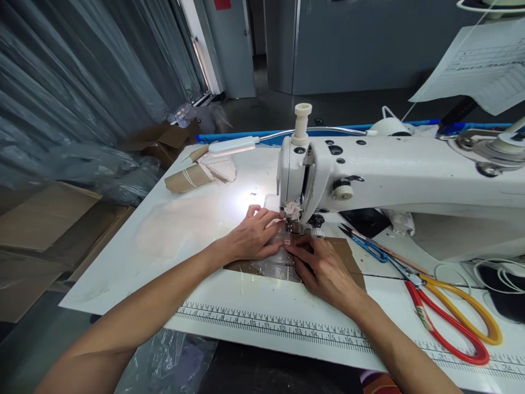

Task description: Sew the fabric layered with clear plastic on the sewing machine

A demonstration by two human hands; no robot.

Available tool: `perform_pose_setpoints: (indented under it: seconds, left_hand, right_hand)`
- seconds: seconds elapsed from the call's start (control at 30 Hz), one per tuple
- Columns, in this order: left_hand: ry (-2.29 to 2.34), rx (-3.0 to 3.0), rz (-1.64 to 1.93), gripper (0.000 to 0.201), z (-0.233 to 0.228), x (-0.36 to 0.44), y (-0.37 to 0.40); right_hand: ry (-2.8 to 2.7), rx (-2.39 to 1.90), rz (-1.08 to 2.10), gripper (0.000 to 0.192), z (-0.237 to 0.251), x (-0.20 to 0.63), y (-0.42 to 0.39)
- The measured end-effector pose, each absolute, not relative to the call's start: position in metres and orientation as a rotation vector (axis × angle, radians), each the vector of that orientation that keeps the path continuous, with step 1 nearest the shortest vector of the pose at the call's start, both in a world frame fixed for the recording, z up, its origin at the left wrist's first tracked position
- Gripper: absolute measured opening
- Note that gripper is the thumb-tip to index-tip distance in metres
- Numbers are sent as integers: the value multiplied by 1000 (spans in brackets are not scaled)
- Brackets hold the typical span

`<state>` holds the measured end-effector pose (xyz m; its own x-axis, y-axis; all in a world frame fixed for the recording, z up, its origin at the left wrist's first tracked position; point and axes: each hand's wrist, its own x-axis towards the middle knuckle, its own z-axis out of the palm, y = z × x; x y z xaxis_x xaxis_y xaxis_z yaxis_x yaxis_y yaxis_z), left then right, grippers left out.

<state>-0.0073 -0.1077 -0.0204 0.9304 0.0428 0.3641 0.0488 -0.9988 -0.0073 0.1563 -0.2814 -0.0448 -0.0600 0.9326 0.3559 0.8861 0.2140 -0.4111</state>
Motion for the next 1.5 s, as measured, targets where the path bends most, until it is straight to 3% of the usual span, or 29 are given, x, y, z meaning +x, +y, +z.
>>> perform_pose_setpoints:
  seconds: [0.1,0.47,1.23,1.5]
  left_hand:
    - [75,-3051,-644,28,-24,-5,-108]
    - [349,-3129,-461,26,-12,-15,-108]
    - [53,-3068,-379,36,-13,-7,-108]
    - [-16,-3118,-624,35,11,-17,-89]
  right_hand:
    - [-1955,-1685,100,34,-43,156,-282]
    - [-1961,-1687,106,38,-43,153,-284]
    - [-1895,-1734,85,44,-47,149,-282]
    - [-1704,-1719,337,45,-35,163,-284]
